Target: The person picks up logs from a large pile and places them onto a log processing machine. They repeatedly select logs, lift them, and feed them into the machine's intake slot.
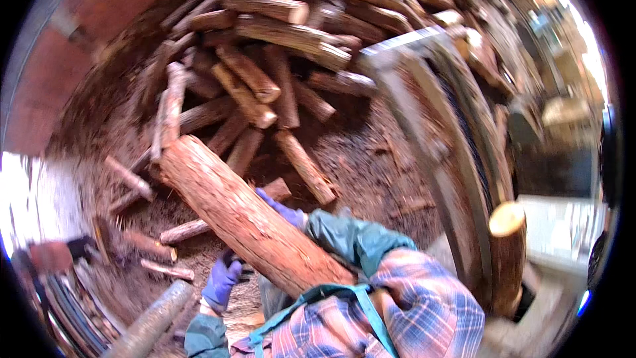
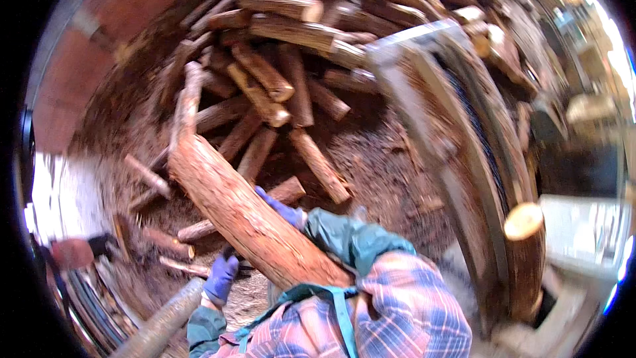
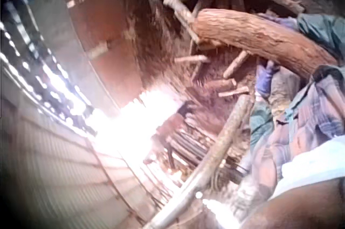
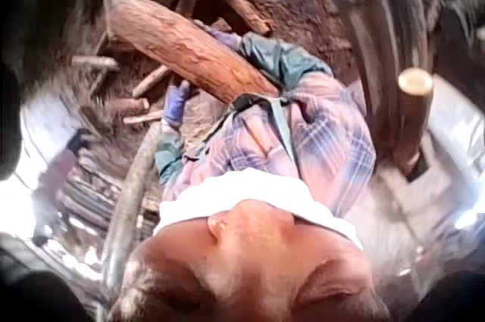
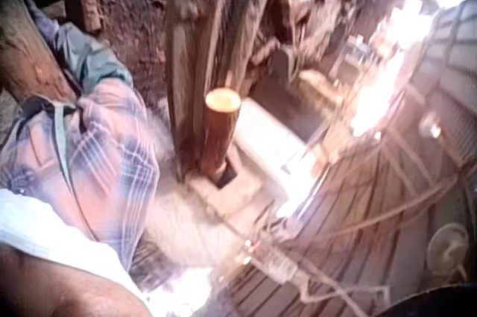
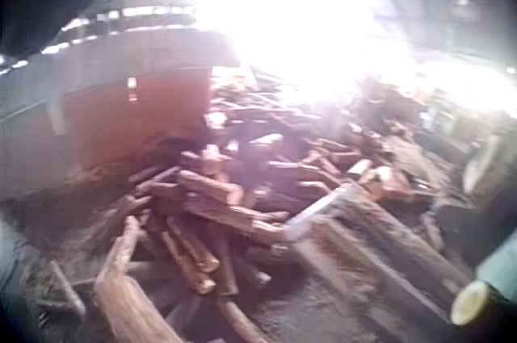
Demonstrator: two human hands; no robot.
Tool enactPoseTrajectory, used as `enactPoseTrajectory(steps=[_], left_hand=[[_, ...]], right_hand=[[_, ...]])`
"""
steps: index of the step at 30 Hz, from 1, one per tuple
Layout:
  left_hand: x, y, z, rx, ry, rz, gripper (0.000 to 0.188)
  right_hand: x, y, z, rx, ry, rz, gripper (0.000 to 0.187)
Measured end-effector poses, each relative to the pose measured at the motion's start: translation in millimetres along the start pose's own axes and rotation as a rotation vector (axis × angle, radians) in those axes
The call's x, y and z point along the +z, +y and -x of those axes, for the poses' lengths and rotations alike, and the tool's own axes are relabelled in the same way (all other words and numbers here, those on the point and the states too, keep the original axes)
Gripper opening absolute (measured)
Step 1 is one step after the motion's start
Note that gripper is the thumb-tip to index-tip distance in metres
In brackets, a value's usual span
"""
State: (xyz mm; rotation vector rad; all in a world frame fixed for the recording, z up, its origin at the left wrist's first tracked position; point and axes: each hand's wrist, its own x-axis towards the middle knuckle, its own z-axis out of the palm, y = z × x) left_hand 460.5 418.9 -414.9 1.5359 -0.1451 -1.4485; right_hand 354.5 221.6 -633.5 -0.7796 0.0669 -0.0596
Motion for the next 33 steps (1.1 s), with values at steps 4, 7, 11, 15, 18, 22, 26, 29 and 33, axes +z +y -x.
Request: enactPoseTrajectory(steps=[4, 7, 11, 15, 18, 22, 26, 29, 33], left_hand=[[97, 41, -31, 0.331, -0.113, -0.087, 0.081], [189, 90, -33, 0.482, -0.261, -0.105, 0.075], [326, 129, -62, 0.566, -0.572, -0.092, 0.067], [464, 112, -93, 0.563, -0.916, -0.041, 0.045], [513, 68, -59, 0.314, -1.203, -0.278, 0.047], [453, -1, -61, 0.313, -1.244, -0.496, 0.049], [369, -87, -77, 0.235, -0.9, -0.657, 0.046], [306, -97, -63, 0.141, -0.757, -0.649, 0.042], [241, -110, -80, 0.098, -0.566, -0.533, 0.04]], right_hand=[[5, -168, 38, 0.091, 0.216, -0.158, 0.083], [15, -311, 94, 0.038, 0.279, 0.036, 0.078], [25, -483, 221, -0.034, 0.351, 0.551, 0.071], [-32, -597, 380, -0.049, 0.328, 0.846, 0.065], [-66, -584, 459, 0.143, 0.666, 1.186, 0.064], [-38, -506, 412, 0.442, 1.318, 1.691, 0.102], [-36, -506, 456, 0.153, 1.173, 1.493, 0.077], [-32, -492, 491, 0.013, 1.241, 1.368, 0.059], [16, -477, 420, -0.378, 1.43, 1.704, 0.043]])
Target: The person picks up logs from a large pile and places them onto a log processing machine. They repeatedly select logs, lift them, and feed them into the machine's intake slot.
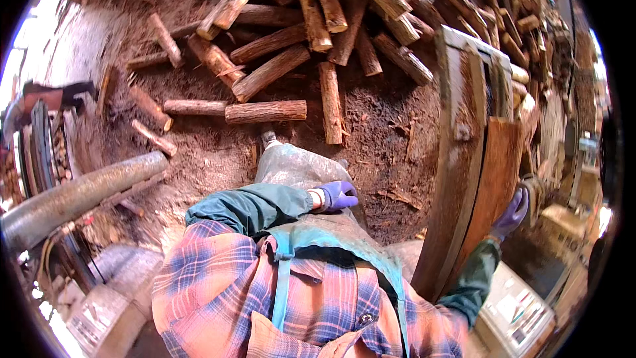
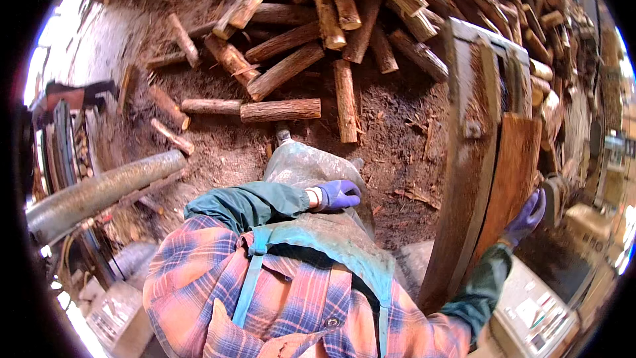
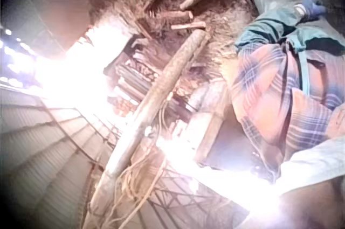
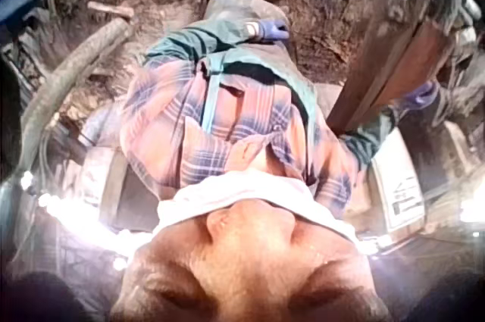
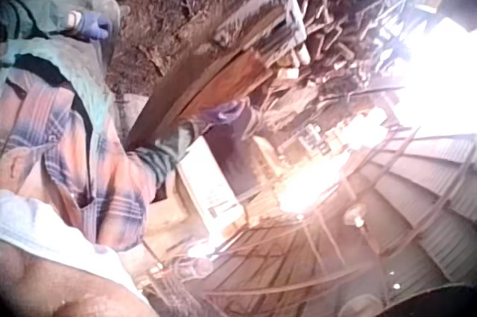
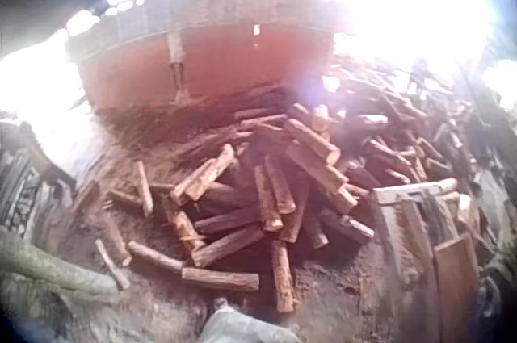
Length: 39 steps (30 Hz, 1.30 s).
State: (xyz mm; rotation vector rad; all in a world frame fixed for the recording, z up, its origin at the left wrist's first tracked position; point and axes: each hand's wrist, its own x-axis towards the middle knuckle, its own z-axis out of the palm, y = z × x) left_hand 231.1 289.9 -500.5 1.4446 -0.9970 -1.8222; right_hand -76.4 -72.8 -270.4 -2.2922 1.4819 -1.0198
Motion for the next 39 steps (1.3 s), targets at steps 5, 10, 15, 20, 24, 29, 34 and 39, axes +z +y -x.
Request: enactPoseTrajectory(steps=[5, 10, 15, 20, 24, 29, 34, 39], left_hand=[[-47, -48, 19, 0.084, 0.233, 0.032, 0.038], [-107, -111, 34, 0.019, 0.486, 0.18, 0.038], [-169, -272, 55, -0.002, 0.778, 0.79, 0.027], [-269, -387, 73, -0.378, 0.84, 0.64, 0.031], [-311, -491, 40, -0.455, 1.106, 0.395, 0.039], [-457, -554, -37, -0.11, 1.142, -0.192, 0.056], [-597, -581, -139, 0.024, 0.936, -0.43, 0.062], [-628, -595, -203, -0.537, 0.722, -0.41, 0.079]], right_hand=[[191, -163, 90, 0.051, -0.384, -0.423, 0.036], [362, -229, 220, 0.646, -1.015, -0.61, 0.028], [475, -255, 311, 0.921, -1.447, -0.711, 0.035], [609, -213, 346, 0.724, -1.747, -0.398, 0.049], [747, -185, 358, 1.016, -1.756, -0.322, 0.065], [919, -156, 410, 1.479, -1.299, -0.75, 0.09], [1045, -145, 492, 1.713, -0.953, -1.297, 0.085], [1104, -78, 544, 1.134, -0.976, -1.195, 0.072]])
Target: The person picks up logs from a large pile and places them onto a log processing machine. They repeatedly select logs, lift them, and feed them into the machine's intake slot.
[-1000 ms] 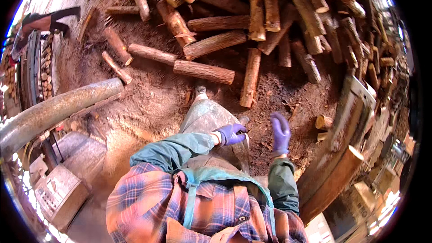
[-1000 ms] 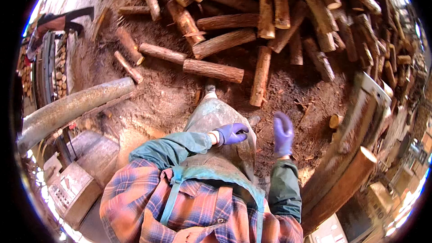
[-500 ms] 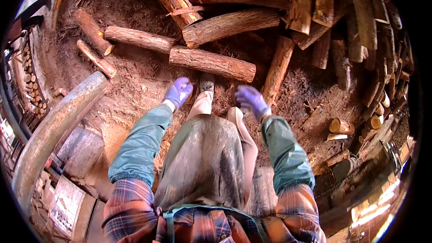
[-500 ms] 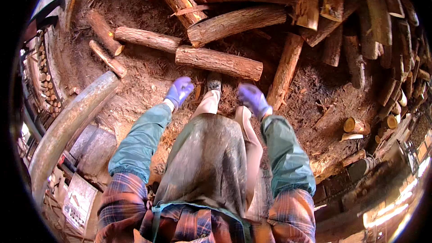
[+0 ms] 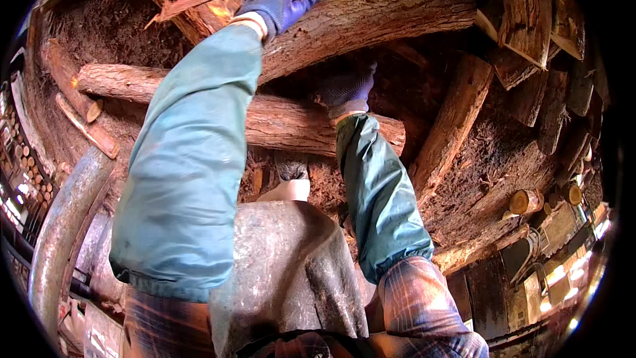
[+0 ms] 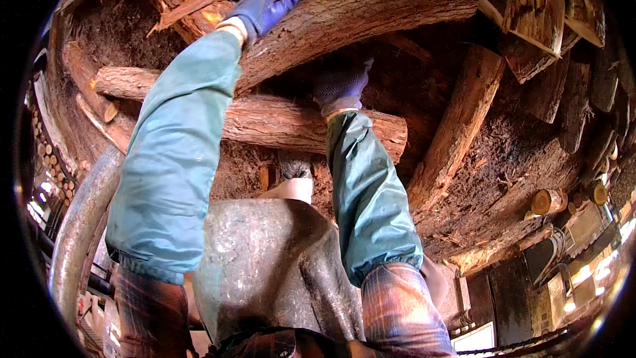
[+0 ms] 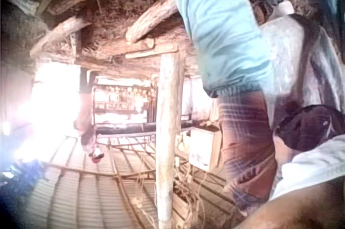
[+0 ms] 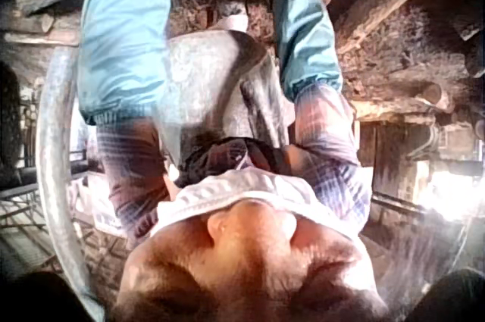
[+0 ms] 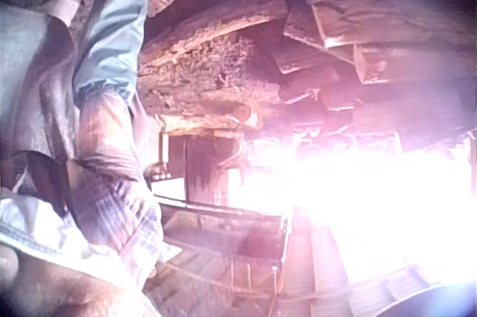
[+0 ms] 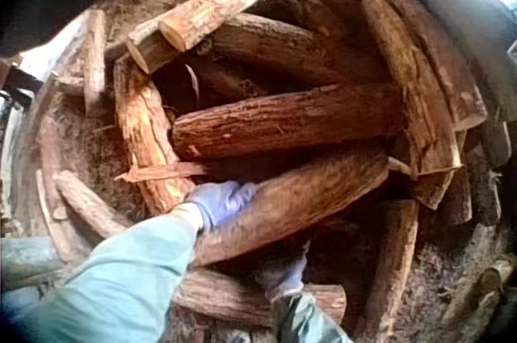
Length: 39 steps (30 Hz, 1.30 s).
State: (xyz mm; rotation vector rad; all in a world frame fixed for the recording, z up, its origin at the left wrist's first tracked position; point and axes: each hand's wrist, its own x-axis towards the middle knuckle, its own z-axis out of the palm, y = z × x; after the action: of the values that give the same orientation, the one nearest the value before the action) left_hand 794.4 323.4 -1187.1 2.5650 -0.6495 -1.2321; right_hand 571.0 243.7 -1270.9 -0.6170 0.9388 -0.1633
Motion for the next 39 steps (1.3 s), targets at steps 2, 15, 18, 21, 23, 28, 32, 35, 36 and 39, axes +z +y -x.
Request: enactPoseTrajectory(steps=[2, 15, 18, 21, 23, 28, 32, 35, 36, 39], left_hand=[[5, 2, 28, 0.037, 0.073, -0.019, 0.079], [82, 134, 291, 0.045, -0.236, 0.883, 0.135], [54, 217, 373, -0.306, -0.355, 1.306, 0.126], [53, 253, 455, -0.415, -0.304, 1.472, 0.118], [50, 261, 510, -0.269, -0.134, 1.397, 0.116], [-43, 339, 614, -0.167, -0.071, 1.097, 0.106], [-92, 426, 692, 0.028, 0.009, 0.819, 0.102], [-115, 495, 729, 0.262, 0.069, 1.048, 0.111], [-119, 513, 733, 0.426, 0.108, 1.052, 0.111], [-131, 592, 773, 0.688, 0.107, 1.106, 0.113]], right_hand=[[-3, 10, 10, -0.196, -0.019, 0.485, 0.065], [-22, -173, 241, 0.43, 0.094, -0.313, 0.097], [-27, -239, 313, 0.654, 0.067, -0.368, 0.087], [-43, -262, 382, 0.713, 0.075, -0.38, 0.074], [-11, -289, 442, 0.544, 0.04, -0.21, 0.067], [32, -374, 554, 0.115, -0.114, -0.007, 0.055], [22, -444, 622, 0.436, -0.331, -0.679, 0.056], [38, -541, 666, 0.276, -0.352, -0.482, 0.06], [43, -575, 681, 0.199, -0.355, -0.377, 0.062], [43, -683, 771, -0.114, -0.347, -0.051, 0.073]])
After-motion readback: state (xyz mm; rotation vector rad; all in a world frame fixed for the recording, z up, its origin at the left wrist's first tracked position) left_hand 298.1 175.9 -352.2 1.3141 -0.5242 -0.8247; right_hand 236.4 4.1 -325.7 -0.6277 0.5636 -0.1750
